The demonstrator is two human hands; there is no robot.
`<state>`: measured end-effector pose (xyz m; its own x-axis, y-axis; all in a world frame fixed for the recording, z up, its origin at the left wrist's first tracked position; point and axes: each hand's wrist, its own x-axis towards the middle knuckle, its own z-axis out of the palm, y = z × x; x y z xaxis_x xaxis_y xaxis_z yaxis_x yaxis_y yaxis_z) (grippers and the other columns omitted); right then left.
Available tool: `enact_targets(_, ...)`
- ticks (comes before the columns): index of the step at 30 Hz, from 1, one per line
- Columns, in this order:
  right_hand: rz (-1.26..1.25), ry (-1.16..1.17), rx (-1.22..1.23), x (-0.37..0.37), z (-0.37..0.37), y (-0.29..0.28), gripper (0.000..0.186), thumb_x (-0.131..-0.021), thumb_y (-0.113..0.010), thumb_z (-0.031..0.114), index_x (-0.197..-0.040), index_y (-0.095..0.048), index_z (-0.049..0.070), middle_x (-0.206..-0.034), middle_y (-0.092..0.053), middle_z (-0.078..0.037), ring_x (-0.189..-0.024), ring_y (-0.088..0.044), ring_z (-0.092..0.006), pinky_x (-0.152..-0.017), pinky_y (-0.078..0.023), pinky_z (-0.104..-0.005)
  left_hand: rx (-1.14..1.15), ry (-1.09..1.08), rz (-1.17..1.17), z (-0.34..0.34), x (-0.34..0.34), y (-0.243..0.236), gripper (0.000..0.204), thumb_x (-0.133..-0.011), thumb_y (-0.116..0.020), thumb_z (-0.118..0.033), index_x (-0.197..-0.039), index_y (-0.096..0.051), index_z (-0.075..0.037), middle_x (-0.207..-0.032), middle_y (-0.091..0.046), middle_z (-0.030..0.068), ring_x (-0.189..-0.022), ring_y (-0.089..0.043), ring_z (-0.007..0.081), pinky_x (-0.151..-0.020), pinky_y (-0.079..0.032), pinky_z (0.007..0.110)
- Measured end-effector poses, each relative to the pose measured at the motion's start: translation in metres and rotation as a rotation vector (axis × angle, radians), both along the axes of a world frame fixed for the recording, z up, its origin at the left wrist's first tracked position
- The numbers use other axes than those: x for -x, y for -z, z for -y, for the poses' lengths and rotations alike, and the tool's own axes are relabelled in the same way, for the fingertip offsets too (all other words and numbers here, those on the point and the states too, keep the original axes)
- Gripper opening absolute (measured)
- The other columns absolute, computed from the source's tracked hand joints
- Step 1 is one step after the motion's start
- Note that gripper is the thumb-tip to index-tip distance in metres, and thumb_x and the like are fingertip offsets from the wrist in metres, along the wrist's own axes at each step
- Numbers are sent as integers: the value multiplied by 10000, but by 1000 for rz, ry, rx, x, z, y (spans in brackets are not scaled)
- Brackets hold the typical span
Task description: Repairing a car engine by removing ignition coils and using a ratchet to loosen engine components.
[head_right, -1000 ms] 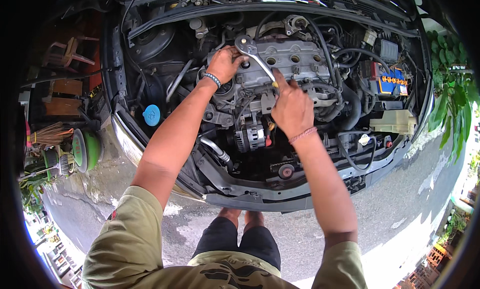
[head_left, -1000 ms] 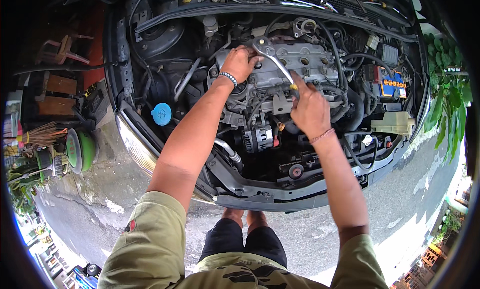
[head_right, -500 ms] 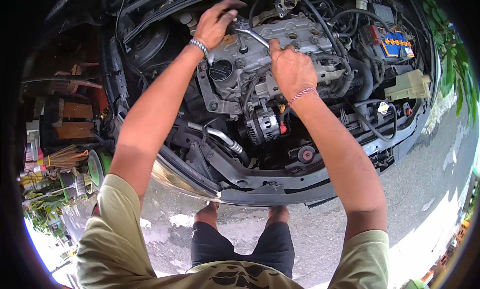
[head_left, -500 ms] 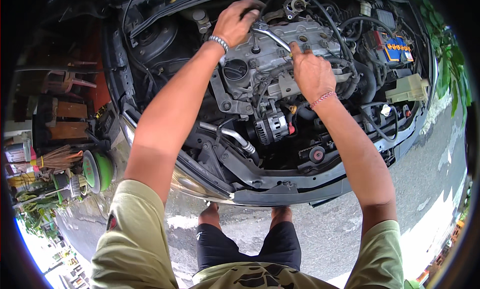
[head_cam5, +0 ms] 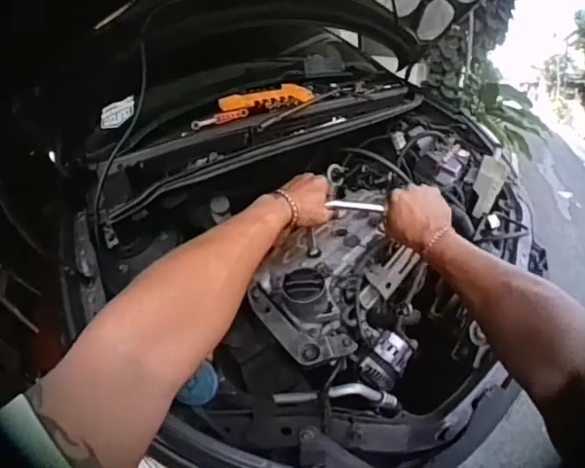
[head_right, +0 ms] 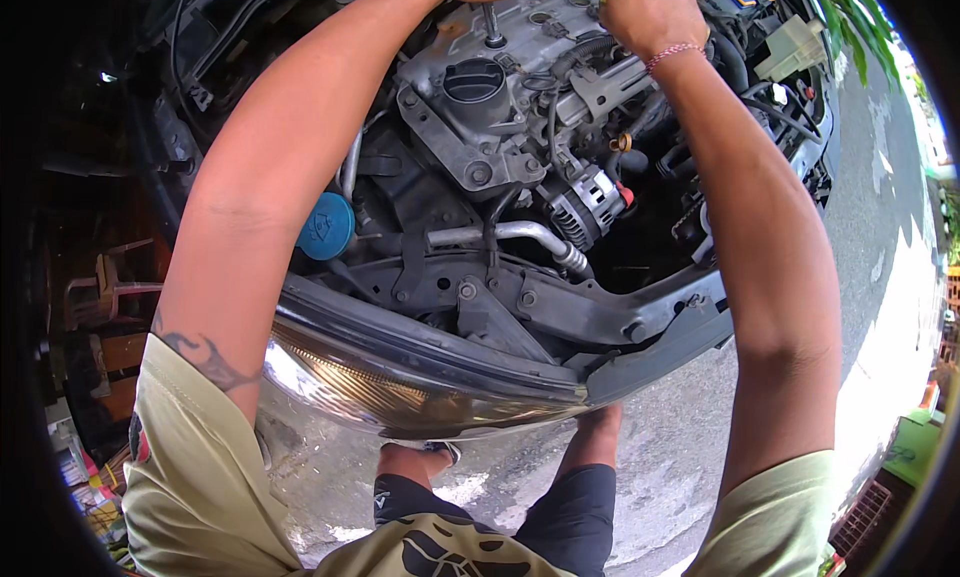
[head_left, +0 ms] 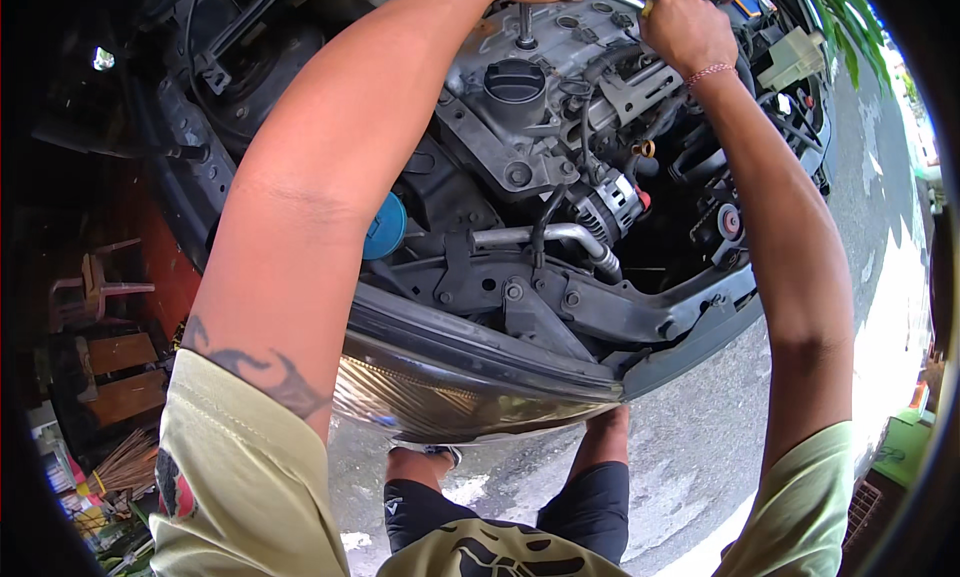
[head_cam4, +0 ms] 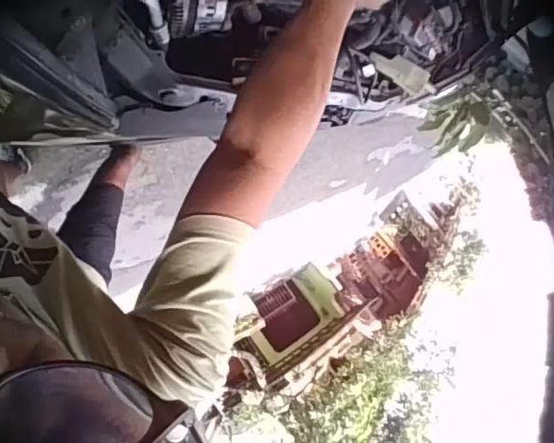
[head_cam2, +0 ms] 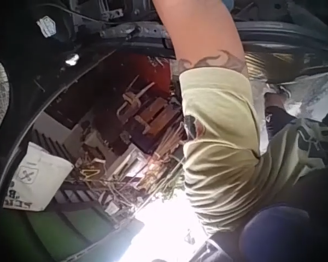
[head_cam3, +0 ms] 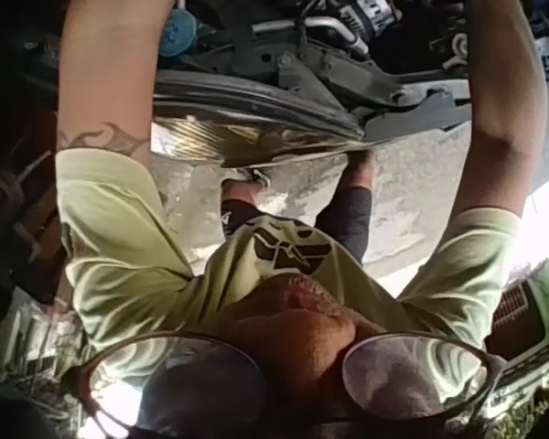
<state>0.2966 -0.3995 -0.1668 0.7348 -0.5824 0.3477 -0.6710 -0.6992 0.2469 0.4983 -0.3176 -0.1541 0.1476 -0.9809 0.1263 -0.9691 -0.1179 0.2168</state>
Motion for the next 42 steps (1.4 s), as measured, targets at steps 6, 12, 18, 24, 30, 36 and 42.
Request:
enact_targets(6, 82, 22, 161, -3, 4, 13, 301, -814, -574, 301, -681, -714, 70, -708, -682, -186, -700, -688, -353, -682, -560, -440, 133, -42, 114, -2, 3, 17, 276, -780, -626, -157, -966, -693, 35, -1044, -671, 248, -991, -648, 384, -859, -535, 437)
enact_targets(12, 144, -22, 210, -3, 11, 16, 260, -789, -582, 285, -679, -699, 81, -702, -676, -165, -688, -677, -348, -663, -554, -449, 69, -73, 96, -11, 15, 4, 358, -785, -649, -190, -1074, -681, 19, -1162, -640, 246, -1096, -620, 369, -918, -519, 420)
enact_targets(18, 108, -55, 194, -17, 28, 22, 230, -763, -601, 288, -664, -680, 97, -675, -660, -161, -661, -662, -358, -645, -547, -456, 94, -139, 49, -16, 12, 14, 366, -791, -636, -186, -1094, -681, 14, -1175, -638, 243, -1116, -615, 363, -938, -514, 412)
enact_targets(24, 172, -221, 336, -30, 81, 30, 204, -708, -635, 305, -643, -639, 111, -610, -614, -148, -594, -615, -367, -564, -492, -470, 109, -202, 11, -19, 23, 7, 341, -800, -629, -181, -1082, -698, -2, -1130, -665, 224, -1085, -639, 345, -923, -524, 405)
enact_targets(30, 82, -511, 328, -43, 140, 31, 205, -717, -640, 323, -683, -572, 132, -609, -594, -113, -572, -605, -345, -539, -475, -461, 159, -325, -79, -2, 38, 5, 340, -803, -646, -202, -1089, -701, -26, -1137, -670, 202, -1098, -637, 322, -922, -525, 387)
enact_targets(36, 4, -405, -11, -26, 87, 19, 320, -832, -668, 314, -1000, -682, 42, -840, -687, -212, -799, -685, -372, -734, -554, -469, -5, -328, 119, 5, 15, 17, 284, -802, -673, -254, -972, -702, -28, -977, -709, 177, -919, -691, 292, -825, -544, 372)
enact_targets(42, 4, -592, -873, 11, -20, -8, 431, -812, -681, 218, -1052, -535, -109, -923, -651, -301, -942, -639, -442, -873, -514, -459, 9, 247, 273, -6, -28, 18, 406, -672, -695, -121, -1065, -666, -21, -1013, -659, 150, -965, -641, 318, -875, -519, 402)
